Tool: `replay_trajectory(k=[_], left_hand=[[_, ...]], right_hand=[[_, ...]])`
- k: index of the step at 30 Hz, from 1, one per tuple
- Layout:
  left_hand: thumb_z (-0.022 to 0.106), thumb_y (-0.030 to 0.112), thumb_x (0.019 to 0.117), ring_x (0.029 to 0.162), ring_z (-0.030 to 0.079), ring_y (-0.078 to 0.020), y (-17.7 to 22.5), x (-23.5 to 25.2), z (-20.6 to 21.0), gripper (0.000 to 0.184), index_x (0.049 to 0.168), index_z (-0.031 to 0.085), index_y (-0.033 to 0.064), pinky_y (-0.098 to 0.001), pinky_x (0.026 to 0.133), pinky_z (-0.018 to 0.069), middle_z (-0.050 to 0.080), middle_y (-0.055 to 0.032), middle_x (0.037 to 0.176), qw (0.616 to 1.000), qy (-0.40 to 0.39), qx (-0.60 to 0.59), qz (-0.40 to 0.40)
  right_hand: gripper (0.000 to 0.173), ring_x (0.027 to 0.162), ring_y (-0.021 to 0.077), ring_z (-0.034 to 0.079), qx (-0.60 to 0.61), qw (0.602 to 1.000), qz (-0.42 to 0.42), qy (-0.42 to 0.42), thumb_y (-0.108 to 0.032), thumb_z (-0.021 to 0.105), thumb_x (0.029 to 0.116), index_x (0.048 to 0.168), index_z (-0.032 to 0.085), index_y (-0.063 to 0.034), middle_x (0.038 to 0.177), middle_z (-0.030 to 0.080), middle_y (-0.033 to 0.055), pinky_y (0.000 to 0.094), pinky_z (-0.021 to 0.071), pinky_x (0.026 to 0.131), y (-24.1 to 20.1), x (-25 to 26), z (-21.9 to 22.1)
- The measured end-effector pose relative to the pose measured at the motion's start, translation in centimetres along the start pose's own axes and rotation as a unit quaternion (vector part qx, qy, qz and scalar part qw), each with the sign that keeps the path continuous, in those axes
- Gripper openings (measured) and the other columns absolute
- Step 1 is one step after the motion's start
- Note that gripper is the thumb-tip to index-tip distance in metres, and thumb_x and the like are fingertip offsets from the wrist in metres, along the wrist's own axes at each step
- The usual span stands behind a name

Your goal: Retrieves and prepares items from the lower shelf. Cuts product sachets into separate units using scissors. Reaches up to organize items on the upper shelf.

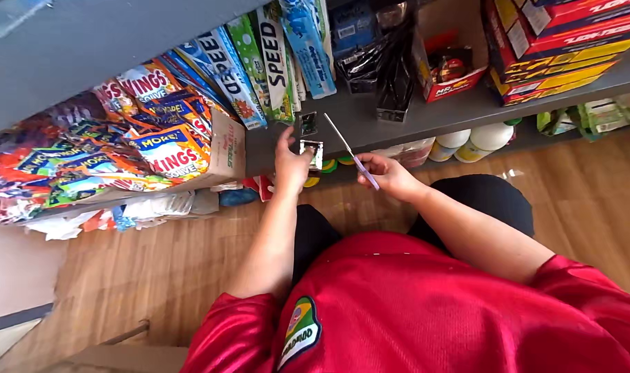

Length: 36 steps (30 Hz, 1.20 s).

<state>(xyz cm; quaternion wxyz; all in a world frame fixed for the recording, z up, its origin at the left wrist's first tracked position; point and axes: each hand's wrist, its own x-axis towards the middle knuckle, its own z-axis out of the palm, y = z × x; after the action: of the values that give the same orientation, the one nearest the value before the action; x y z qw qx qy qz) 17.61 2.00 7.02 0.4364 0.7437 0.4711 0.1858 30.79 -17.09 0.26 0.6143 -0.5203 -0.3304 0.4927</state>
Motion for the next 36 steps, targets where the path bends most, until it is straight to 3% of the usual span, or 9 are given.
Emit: replay_trajectory(k=[5, 9, 14, 17, 19, 22, 26, 30, 36], left_hand=[[0.071, 0.005, 0.0917, 0.1, 0.067, -0.0201, 1.3, -6.3, 2.3, 0.057, 0.144, 0.047, 0.0045, -0.0385, 0.083, 0.0589, 0.052, -0.0171, 0.142, 0.994, -0.08, -0.02, 0.065], [0.068, 0.002, 0.0936, 0.112, 0.062, -0.0176, 0.7, -7.5, 3.6, 0.03, 0.123, 0.063, 0.001, -0.0338, 0.092, 0.0549, 0.059, -0.0149, 0.129, 0.981, -0.11, -0.055, 0.152], [0.065, -0.001, 0.0957, 0.093, 0.069, -0.0125, -0.1, -7.8, 3.3, 0.063, 0.154, 0.044, 0.012, -0.0318, 0.083, 0.0602, 0.055, -0.0113, 0.141, 0.953, -0.25, -0.092, 0.143], [0.059, -0.006, 0.0963, 0.078, 0.067, -0.0092, -0.3, -7.8, 2.5, 0.042, 0.136, 0.062, 0.0056, -0.027, 0.071, 0.0603, 0.064, -0.0089, 0.127, 0.951, -0.262, -0.085, 0.139], [0.059, -0.005, 0.0964, 0.086, 0.068, -0.0092, 0.0, -7.2, 1.4, 0.038, 0.134, 0.064, 0.0032, -0.0263, 0.076, 0.0594, 0.063, -0.0095, 0.13, 0.949, -0.266, -0.065, 0.156], [0.068, -0.001, 0.0911, 0.12, 0.062, -0.0194, 0.1, -7.5, 1.2, 0.042, 0.133, 0.063, 0.0003, -0.0339, 0.097, 0.0566, 0.052, -0.0172, 0.144, 0.931, -0.313, -0.065, 0.177], [0.072, -0.003, 0.089, 0.11, 0.065, -0.0162, -0.7, -8.8, 3.7, 0.031, 0.12, 0.071, 0.0008, -0.0301, 0.089, 0.0592, 0.058, -0.0173, 0.135, 0.947, -0.259, -0.075, 0.175], [0.064, -0.003, 0.0943, 0.085, 0.064, -0.0076, -0.1, -8.2, 3.6, 0.038, 0.132, 0.066, 0.0056, -0.0255, 0.077, 0.0569, 0.062, -0.0098, 0.13, 0.969, -0.193, -0.051, 0.141], [0.058, 0.0, 0.0953, 0.109, 0.066, -0.0153, 0.7, -4.1, -1.5, 0.046, 0.141, 0.06, 0.0074, -0.0357, 0.092, 0.0568, 0.059, -0.0109, 0.14, 0.986, -0.097, -0.046, 0.13]], right_hand=[[0.055, 0.086, 0.0076, 0.068, -0.027, 0.999, -0.022, 0.02, -0.002, 0.072, 0.09, 0.142, 0.052, -0.0038, 0.104, 0.071, 0.0054, 0.026, 0.0583, 0.08, 0.1, -0.2, 1.3], [0.046, 0.079, 0.0059, 0.068, 0.049, 0.995, -0.022, 0.083, 0.006, 0.071, 0.0867, 0.13, 0.058, -0.0028, 0.095, 0.072, 0.002, 0.0253, 0.0589, 0.074, 0.1, -0.1, 1.8], [0.045, 0.078, 0.0096, 0.069, 0.183, 0.967, -0.025, 0.176, 0.005, 0.067, 0.0877, 0.13, 0.052, -0.0041, 0.092, 0.072, 0.0018, 0.029, 0.0602, 0.072, -0.6, 0.0, 1.3], [0.048, 0.078, 0.0085, 0.069, 0.164, 0.969, -0.037, 0.179, 0.003, 0.068, 0.087, 0.131, 0.051, -0.0048, 0.092, 0.071, 0.0005, 0.0277, 0.0601, 0.072, -1.0, -0.2, 0.5], [0.047, 0.077, 0.0083, 0.069, 0.16, 0.972, -0.037, 0.166, 0.002, 0.067, 0.0869, 0.131, 0.051, -0.0039, 0.092, 0.071, 0.0008, 0.0275, 0.0597, 0.073, -1.1, -0.3, 0.4], [0.045, 0.075, 0.0091, 0.069, 0.205, 0.961, -0.052, 0.181, 0.003, 0.067, 0.0878, 0.128, 0.05, -0.0055, 0.091, 0.07, 0.0007, 0.0281, 0.0603, 0.071, -1.2, -0.4, 1.3], [0.043, 0.079, 0.0098, 0.07, 0.234, 0.95, -0.083, 0.19, 0.003, 0.066, 0.088, 0.126, 0.048, -0.0075, 0.091, 0.07, -0.0002, 0.0298, 0.0609, 0.075, -0.7, 0.1, 1.9], [0.045, 0.08, 0.0088, 0.07, 0.206, 0.963, -0.052, 0.166, 0.001, 0.065, 0.0893, 0.129, 0.047, -0.0073, 0.094, 0.071, 0.0003, 0.0273, 0.0599, 0.074, -1.0, 0.0, 1.4], [0.052, 0.085, 0.0108, 0.068, 0.115, 0.993, 0.005, 0.034, -0.01, 0.067, 0.0878, 0.136, 0.047, -0.007, 0.097, 0.067, -0.0008, 0.0301, 0.0598, 0.08, -2.0, -0.2, -1.3]])
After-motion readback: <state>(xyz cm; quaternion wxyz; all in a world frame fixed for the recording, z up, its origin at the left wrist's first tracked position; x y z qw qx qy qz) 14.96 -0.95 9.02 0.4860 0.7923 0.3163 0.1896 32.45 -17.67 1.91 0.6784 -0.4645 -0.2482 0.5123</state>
